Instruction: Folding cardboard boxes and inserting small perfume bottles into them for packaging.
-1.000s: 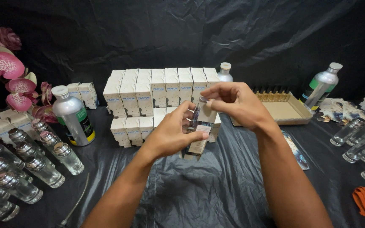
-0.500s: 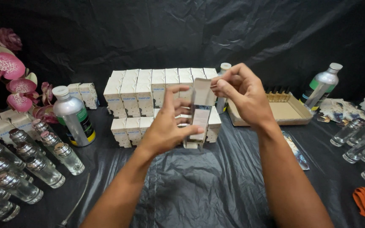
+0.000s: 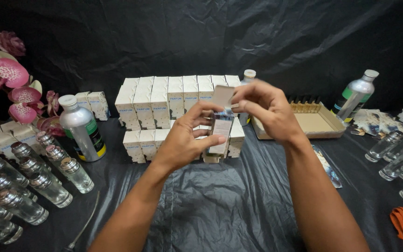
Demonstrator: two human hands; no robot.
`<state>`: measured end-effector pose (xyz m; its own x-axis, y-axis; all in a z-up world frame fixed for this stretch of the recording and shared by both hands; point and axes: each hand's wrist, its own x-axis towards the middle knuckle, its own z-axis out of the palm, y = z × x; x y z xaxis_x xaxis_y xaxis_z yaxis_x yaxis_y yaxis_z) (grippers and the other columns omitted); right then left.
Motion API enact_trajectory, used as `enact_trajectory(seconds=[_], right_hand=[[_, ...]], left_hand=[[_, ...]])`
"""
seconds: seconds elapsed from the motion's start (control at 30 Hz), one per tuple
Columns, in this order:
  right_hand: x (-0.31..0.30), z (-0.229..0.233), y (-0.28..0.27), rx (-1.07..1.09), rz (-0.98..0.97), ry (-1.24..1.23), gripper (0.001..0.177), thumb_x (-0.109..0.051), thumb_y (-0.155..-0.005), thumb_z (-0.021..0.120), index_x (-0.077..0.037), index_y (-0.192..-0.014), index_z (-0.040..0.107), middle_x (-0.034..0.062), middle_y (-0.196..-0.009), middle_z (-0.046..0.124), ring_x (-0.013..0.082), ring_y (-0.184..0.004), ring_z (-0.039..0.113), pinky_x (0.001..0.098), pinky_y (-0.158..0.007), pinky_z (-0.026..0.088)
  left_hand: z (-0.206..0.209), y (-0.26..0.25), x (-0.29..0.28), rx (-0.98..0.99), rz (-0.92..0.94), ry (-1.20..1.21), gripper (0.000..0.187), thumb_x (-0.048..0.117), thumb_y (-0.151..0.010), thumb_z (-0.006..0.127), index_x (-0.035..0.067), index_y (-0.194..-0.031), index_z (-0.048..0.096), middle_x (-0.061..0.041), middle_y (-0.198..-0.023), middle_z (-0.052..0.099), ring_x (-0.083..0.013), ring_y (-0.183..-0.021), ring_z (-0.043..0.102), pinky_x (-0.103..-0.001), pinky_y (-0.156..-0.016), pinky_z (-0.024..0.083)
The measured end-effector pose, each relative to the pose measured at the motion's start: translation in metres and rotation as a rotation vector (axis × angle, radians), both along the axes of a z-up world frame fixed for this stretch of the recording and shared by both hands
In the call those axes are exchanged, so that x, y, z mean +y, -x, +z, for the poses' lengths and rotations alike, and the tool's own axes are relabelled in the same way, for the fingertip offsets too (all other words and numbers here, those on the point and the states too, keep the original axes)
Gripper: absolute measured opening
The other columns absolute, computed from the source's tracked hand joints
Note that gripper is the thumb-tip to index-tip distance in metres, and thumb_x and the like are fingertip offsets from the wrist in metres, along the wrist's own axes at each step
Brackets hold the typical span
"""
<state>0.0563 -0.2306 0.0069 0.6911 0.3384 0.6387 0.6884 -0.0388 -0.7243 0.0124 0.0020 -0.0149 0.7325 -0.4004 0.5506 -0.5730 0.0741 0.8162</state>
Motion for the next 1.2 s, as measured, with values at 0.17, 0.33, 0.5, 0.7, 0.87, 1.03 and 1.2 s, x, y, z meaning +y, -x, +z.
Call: enact_trajectory(seconds=[0.17,0.33,0.5,0.7,0.87,1.03,1.2], right_hand=[[0.018,0.010,0.020,0.101,-0.035,-0.125,0.029,-0.011,-0.101,0.060,0.000,-0.127,0.056,0.0145,-0.101,0.069,0.0222,-0.096,0.072,0.0442,-0.088,0.063],[0.022,0.013,0.024,0.041,-0.130,0.005,0.018,-0.012,-0.095,0.071,-0.001,-0.109,0.072,0.0122,-0.090,0.073,0.0157,-0.087,0.070,0.0399,-0.080,0.065],[0.024,0.016,0.031,0.020,-0.122,0.064,0.016,-0.010,-0.089,0.075,-0.005,-0.104,0.078,0.0123,-0.089,0.073,0.0198,-0.088,0.070,0.0354,-0.074,0.064],[0.024,0.017,0.032,0.005,-0.119,0.100,0.015,-0.010,-0.089,0.075,-0.006,-0.103,0.079,0.0119,-0.094,0.076,0.0192,-0.092,0.069,0.0331,-0.073,0.064],[0.025,0.024,0.037,-0.013,-0.081,0.150,0.014,-0.011,-0.088,0.075,-0.007,-0.101,0.079,0.0139,-0.100,0.076,0.0236,-0.099,0.070,0.0359,-0.077,0.064],[0.019,0.026,0.040,0.032,-0.041,0.200,0.031,-0.016,-0.086,0.076,-0.006,-0.115,0.072,0.0171,-0.118,0.072,0.0299,-0.113,0.067,0.0474,-0.088,0.062],[0.013,0.018,0.036,0.257,0.044,0.352,0.079,-0.011,-0.074,0.086,-0.001,-0.140,0.044,0.0141,-0.104,0.064,0.0257,-0.097,0.069,0.0472,-0.089,0.061]], left_hand=[[-0.001,-0.001,-0.001,0.004,0.009,-0.024,0.053,0.004,-0.079,0.080,0.012,-0.127,0.058,-0.023,-0.121,0.061,-0.0349,-0.110,0.068,-0.047,-0.092,0.060],[0.001,0.001,0.000,0.017,0.032,-0.023,0.056,0.005,-0.078,0.079,0.011,-0.128,0.056,-0.025,-0.123,0.059,-0.0385,-0.110,0.068,-0.050,-0.091,0.060],[0.001,-0.001,0.004,0.031,0.038,-0.023,0.060,0.007,-0.079,0.078,0.008,-0.128,0.043,-0.030,-0.124,0.055,-0.0404,-0.110,0.065,-0.054,-0.091,0.058],[0.004,0.000,0.004,0.041,0.029,-0.040,0.063,0.008,-0.080,0.078,0.009,-0.128,0.038,-0.033,-0.125,0.055,-0.0448,-0.112,0.065,-0.056,-0.092,0.057],[0.007,0.005,0.007,0.024,0.040,-0.032,0.064,0.008,-0.082,0.076,0.010,-0.131,0.035,-0.031,-0.124,0.055,-0.0436,-0.112,0.065,-0.054,-0.091,0.058],[0.009,0.006,-0.001,0.012,0.066,0.035,0.052,0.011,-0.084,0.076,0.010,-0.125,0.044,-0.030,-0.124,0.055,-0.0427,-0.114,0.065,-0.051,-0.092,0.060],[-0.005,-0.011,-0.001,0.088,0.080,0.223,0.048,0.011,-0.088,0.074,0.009,-0.117,0.036,-0.030,-0.126,0.048,-0.0429,-0.117,0.061,-0.051,-0.093,0.059]])
